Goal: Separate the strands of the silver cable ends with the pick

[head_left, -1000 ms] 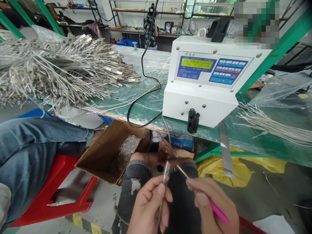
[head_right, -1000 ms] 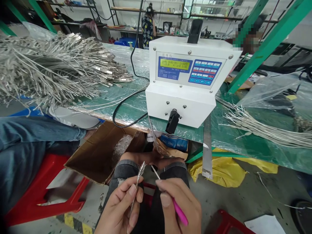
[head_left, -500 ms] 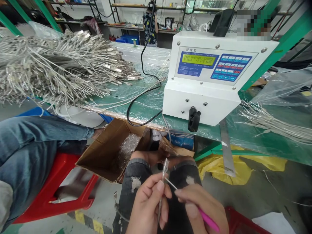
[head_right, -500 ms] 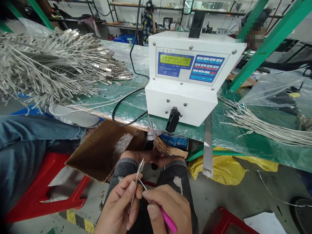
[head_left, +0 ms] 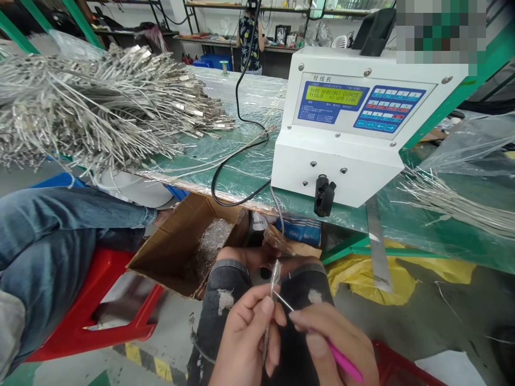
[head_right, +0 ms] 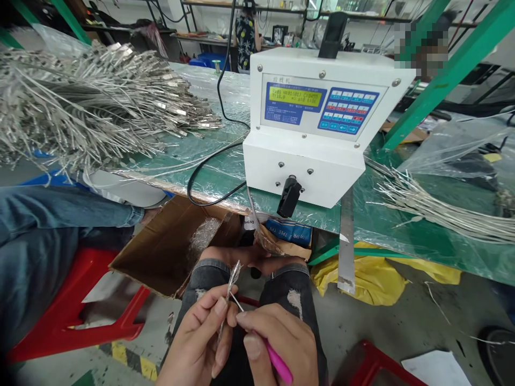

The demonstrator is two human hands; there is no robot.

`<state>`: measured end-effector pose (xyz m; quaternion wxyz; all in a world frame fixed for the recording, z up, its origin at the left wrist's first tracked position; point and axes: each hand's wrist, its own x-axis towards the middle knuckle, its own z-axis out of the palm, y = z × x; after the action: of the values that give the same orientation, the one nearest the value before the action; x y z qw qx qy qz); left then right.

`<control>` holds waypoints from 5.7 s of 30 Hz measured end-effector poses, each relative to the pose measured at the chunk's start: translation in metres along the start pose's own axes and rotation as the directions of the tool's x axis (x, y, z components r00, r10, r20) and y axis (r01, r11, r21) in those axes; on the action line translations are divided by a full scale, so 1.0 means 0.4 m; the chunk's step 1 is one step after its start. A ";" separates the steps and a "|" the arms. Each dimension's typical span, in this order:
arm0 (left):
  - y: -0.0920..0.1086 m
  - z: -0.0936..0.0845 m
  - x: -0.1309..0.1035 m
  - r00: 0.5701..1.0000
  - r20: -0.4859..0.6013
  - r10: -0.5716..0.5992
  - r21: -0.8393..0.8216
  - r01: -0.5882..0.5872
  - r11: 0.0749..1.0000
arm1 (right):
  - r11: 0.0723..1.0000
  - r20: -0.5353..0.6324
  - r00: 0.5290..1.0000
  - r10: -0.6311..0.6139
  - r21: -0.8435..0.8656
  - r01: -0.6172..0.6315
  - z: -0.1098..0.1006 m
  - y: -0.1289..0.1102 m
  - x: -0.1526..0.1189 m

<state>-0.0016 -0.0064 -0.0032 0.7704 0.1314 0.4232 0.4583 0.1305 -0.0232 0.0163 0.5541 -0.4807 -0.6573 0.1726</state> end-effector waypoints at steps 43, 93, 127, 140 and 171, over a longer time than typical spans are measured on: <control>0.001 0.002 -0.008 1.000 0.016 -0.011 0.013 0.011 1.000 | 0.997 -0.042 0.999 -0.013 -0.077 0.009 -0.003 0.002 -0.010; 0.019 0.010 -0.004 0.999 -0.026 0.043 0.069 -0.041 0.997 | 0.998 0.098 0.994 -0.049 -0.040 0.053 -0.008 0.012 -0.001; 0.019 0.015 -0.012 0.998 0.065 -0.017 0.079 0.012 0.997 | 0.963 0.180 0.968 -0.173 -0.175 0.204 -0.027 0.037 0.025; 0.024 -0.001 -0.033 0.995 0.042 -0.093 0.106 0.088 0.990 | 0.975 -0.066 0.998 -0.002 -0.221 -0.013 -0.104 0.095 0.043; 0.027 0.016 -0.015 0.999 0.001 0.048 0.039 -0.048 0.998 | 0.979 0.110 0.989 -0.097 -0.167 0.115 -0.021 -0.003 -0.001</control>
<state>-0.0043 -0.0044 0.0103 0.7565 0.1565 0.4288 0.4682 0.1376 -0.0266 0.0197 0.4847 -0.4821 -0.7217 0.1092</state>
